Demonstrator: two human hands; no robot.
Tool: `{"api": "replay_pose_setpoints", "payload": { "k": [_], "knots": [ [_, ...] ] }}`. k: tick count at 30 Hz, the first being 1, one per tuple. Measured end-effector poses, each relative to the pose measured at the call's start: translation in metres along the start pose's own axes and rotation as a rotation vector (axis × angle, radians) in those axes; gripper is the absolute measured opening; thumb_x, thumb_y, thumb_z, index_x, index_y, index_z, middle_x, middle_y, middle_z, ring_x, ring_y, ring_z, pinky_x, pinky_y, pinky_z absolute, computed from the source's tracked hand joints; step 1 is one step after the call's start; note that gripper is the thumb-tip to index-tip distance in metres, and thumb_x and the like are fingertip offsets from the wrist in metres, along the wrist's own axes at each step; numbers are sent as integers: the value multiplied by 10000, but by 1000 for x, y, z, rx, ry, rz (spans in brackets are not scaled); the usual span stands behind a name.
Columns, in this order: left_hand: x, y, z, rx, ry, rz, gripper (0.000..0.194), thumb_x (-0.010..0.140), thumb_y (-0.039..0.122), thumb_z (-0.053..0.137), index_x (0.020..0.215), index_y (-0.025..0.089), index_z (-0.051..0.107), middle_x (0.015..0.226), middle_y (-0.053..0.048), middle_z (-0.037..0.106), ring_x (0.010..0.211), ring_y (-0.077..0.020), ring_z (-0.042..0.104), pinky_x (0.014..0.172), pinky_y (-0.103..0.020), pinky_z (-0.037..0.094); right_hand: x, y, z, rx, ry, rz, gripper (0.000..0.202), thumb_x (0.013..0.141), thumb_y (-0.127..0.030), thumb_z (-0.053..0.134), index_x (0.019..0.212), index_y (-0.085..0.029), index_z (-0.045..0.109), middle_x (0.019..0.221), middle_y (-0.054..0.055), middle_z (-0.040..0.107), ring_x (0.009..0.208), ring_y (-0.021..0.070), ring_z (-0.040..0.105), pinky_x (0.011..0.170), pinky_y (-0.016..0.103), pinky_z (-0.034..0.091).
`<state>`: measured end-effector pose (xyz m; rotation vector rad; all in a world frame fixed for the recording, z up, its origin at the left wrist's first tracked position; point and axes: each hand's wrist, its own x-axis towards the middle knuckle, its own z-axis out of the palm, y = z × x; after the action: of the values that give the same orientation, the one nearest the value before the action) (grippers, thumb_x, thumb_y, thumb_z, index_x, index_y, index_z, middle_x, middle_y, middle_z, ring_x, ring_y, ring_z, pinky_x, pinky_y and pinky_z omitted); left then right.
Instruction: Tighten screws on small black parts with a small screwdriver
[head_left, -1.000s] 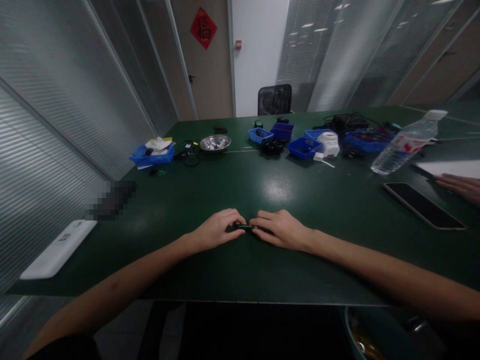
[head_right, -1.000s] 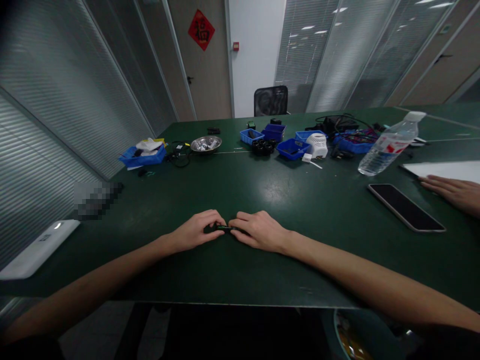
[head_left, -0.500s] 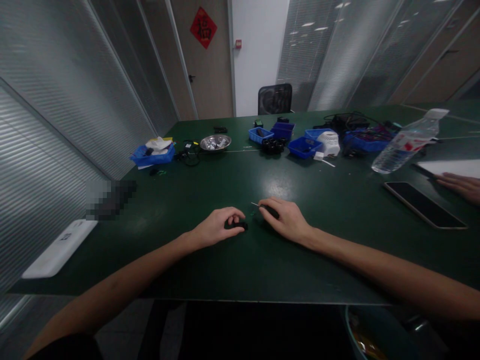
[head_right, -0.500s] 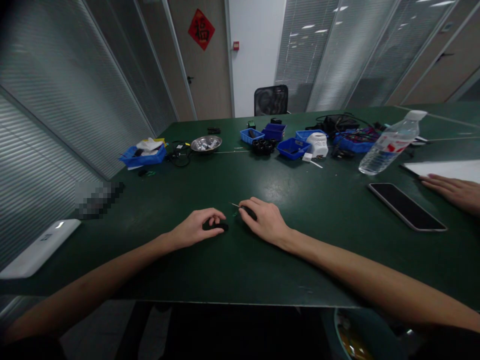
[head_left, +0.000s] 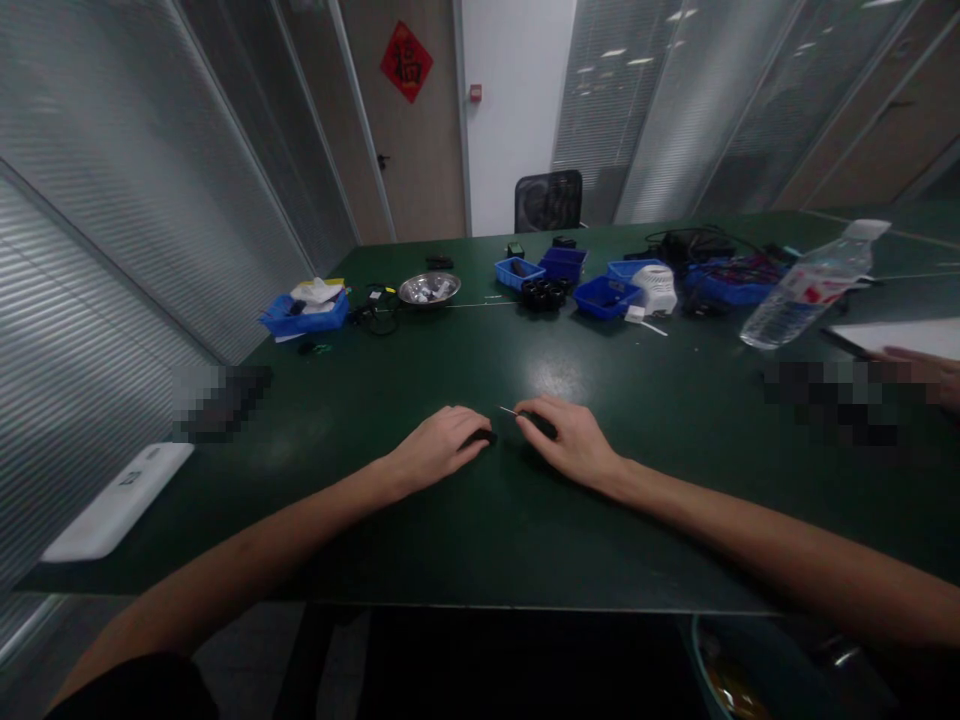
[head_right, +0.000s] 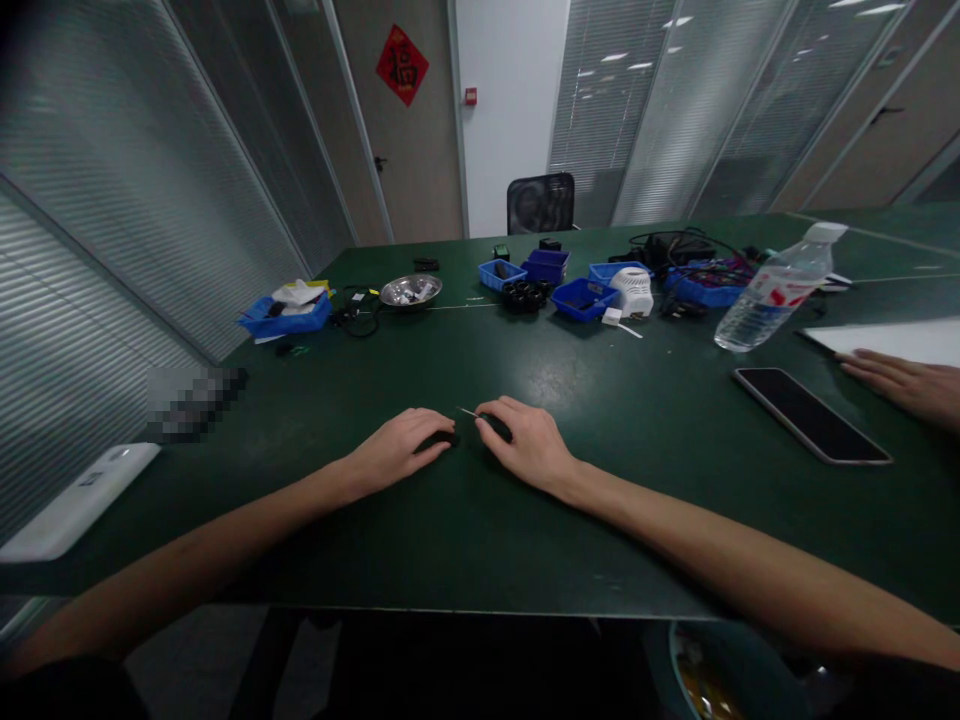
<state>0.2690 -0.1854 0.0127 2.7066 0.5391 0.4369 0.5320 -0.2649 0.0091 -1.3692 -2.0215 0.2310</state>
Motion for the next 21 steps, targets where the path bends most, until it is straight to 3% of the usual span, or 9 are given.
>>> {"api": "replay_pose_setpoints", "payload": {
  "k": [2,5,8,11,16,21],
  "knots": [
    [-15,-28,-15,32,4,-62,309,1084,335,509,1340,204,623,1324,-100,676,1241,-230,623,1091,-438,485,0,0,-1,0,-15,-7,266,1071,-364,535,1182,-205,717,1040,67,741,799,180,671,734,317,516],
    [-45,-85,-47,168,50,-197,351,1080,365,479,1345,188,628,1339,-118,668,1254,-246,614,1121,-455,462,-1,1,-3,2,-33,-8,277,1073,-377,532,1192,-207,717,1044,66,740,769,169,659,716,311,514],
    [-82,-145,-82,296,80,-440,388,1052,378,482,1349,177,628,1371,-127,661,1280,-269,603,1135,-442,445,-1,0,-4,-3,-45,-11,293,1075,-388,524,1198,-205,717,1059,68,740,773,168,662,719,315,521],
    [-121,-192,-110,414,140,-690,414,1017,368,492,1341,153,636,1391,-150,657,1277,-298,610,1126,-427,439,-1,-1,-4,-2,-61,-8,303,1075,-387,517,1208,-198,713,1073,77,741,783,170,666,697,308,521],
    [-162,-223,-130,470,227,-961,451,991,419,494,1314,141,642,1290,-158,706,1165,-322,665,1041,-419,487,0,-1,-4,-4,-69,-13,304,1075,-390,516,1206,-197,710,1069,73,738,798,171,667,688,300,516],
    [-165,-229,-128,457,276,-1002,493,958,462,533,1300,120,628,1304,-171,688,1183,-324,650,1039,-413,494,0,-2,-4,-1,-77,-12,295,1071,-381,520,1204,-198,710,1063,69,735,804,173,669,682,294,511]
  ]
}}
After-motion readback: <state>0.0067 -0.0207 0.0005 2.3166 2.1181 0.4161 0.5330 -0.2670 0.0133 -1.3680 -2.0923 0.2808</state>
